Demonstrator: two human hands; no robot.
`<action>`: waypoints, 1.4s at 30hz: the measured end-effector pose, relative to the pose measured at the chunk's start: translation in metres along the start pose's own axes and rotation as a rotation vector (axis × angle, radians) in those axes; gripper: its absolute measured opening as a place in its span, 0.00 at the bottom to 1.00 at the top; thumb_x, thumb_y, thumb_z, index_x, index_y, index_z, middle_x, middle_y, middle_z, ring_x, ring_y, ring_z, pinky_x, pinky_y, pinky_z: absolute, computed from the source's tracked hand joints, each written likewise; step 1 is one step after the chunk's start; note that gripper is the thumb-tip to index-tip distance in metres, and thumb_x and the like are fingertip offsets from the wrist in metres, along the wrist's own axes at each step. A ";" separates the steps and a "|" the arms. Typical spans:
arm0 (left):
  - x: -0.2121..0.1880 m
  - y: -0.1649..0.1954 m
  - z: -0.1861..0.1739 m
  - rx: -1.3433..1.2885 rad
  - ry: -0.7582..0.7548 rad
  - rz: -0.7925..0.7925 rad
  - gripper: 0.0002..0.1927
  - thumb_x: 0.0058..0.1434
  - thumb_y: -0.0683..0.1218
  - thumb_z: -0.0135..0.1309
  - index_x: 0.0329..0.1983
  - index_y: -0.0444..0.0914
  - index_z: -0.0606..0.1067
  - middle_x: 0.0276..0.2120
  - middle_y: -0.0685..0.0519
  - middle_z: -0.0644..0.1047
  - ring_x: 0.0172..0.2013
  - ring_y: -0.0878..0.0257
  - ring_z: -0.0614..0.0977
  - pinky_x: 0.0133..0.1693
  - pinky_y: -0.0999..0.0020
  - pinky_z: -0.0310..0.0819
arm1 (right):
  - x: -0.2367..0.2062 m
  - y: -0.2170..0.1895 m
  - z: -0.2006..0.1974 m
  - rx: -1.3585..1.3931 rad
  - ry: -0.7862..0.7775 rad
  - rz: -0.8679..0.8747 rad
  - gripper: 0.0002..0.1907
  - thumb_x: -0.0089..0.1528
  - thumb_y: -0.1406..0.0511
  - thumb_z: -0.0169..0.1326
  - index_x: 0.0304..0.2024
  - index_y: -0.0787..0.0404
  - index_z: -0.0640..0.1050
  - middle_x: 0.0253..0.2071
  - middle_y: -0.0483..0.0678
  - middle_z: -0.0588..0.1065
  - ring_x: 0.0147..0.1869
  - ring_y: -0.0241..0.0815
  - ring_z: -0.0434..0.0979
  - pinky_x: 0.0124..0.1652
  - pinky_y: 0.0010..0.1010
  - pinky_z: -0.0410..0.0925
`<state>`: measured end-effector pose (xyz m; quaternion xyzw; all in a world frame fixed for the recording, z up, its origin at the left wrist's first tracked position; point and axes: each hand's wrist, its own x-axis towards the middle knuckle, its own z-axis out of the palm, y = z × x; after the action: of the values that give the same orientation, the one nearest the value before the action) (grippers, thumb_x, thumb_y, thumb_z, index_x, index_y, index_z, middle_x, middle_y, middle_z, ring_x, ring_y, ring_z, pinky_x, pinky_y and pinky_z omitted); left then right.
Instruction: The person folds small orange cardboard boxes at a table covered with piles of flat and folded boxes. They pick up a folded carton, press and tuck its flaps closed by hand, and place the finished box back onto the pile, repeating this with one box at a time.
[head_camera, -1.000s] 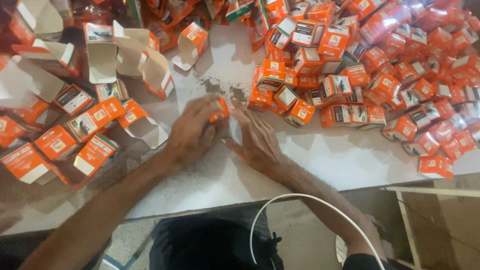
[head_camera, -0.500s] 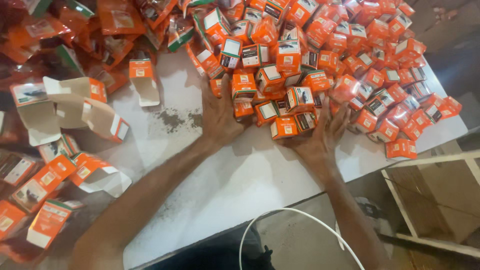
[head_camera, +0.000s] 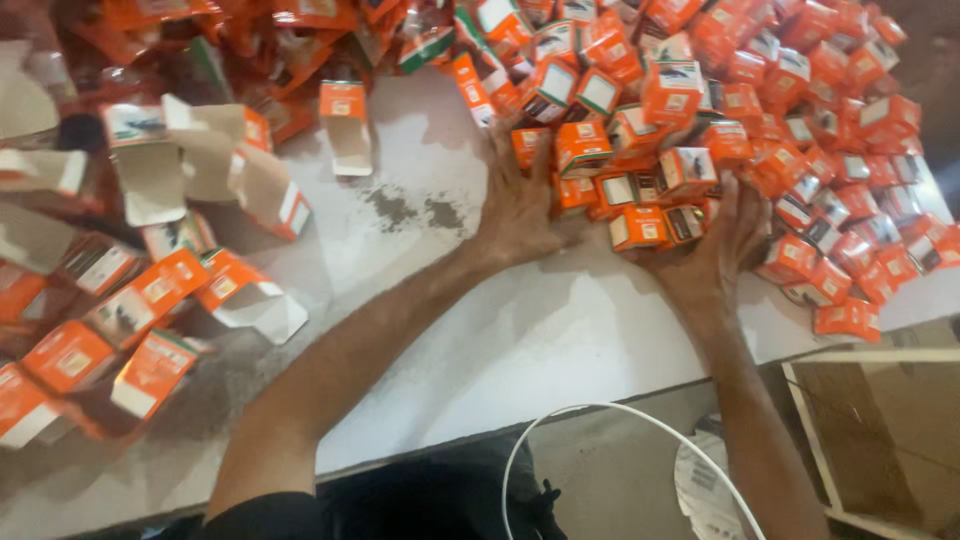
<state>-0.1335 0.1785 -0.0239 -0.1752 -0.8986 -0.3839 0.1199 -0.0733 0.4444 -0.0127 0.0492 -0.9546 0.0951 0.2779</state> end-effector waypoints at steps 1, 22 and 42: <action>-0.010 -0.009 -0.010 -0.081 -0.054 0.059 0.73 0.43 0.69 0.70 0.74 0.30 0.38 0.67 0.16 0.30 0.70 0.23 0.31 0.66 0.31 0.33 | -0.005 -0.001 0.001 -0.007 0.005 0.044 0.77 0.46 0.40 0.78 0.80 0.59 0.44 0.77 0.72 0.45 0.80 0.73 0.38 0.70 0.71 0.40; -0.018 -0.130 -0.147 0.866 0.144 -0.054 0.33 0.59 0.46 0.58 0.66 0.32 0.64 0.60 0.34 0.70 0.54 0.43 0.75 0.52 0.51 0.70 | 0.022 -0.186 0.058 1.362 -0.616 -0.036 0.35 0.67 0.67 0.58 0.70 0.64 0.56 0.59 0.52 0.66 0.65 0.43 0.66 0.66 0.36 0.64; -0.109 -0.063 -0.171 0.389 -0.139 -0.110 0.25 0.55 0.40 0.61 0.56 0.36 0.70 0.46 0.37 0.73 0.38 0.41 0.82 0.39 0.49 0.78 | -0.003 -0.205 0.034 0.939 -0.445 -0.373 0.27 0.49 0.65 0.73 0.49 0.64 0.79 0.47 0.54 0.78 0.54 0.52 0.79 0.55 0.39 0.71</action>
<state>-0.0466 -0.0112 0.0126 -0.1255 -0.9702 -0.1959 0.0679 -0.0579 0.2370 -0.0108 0.3549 -0.8206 0.4470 0.0298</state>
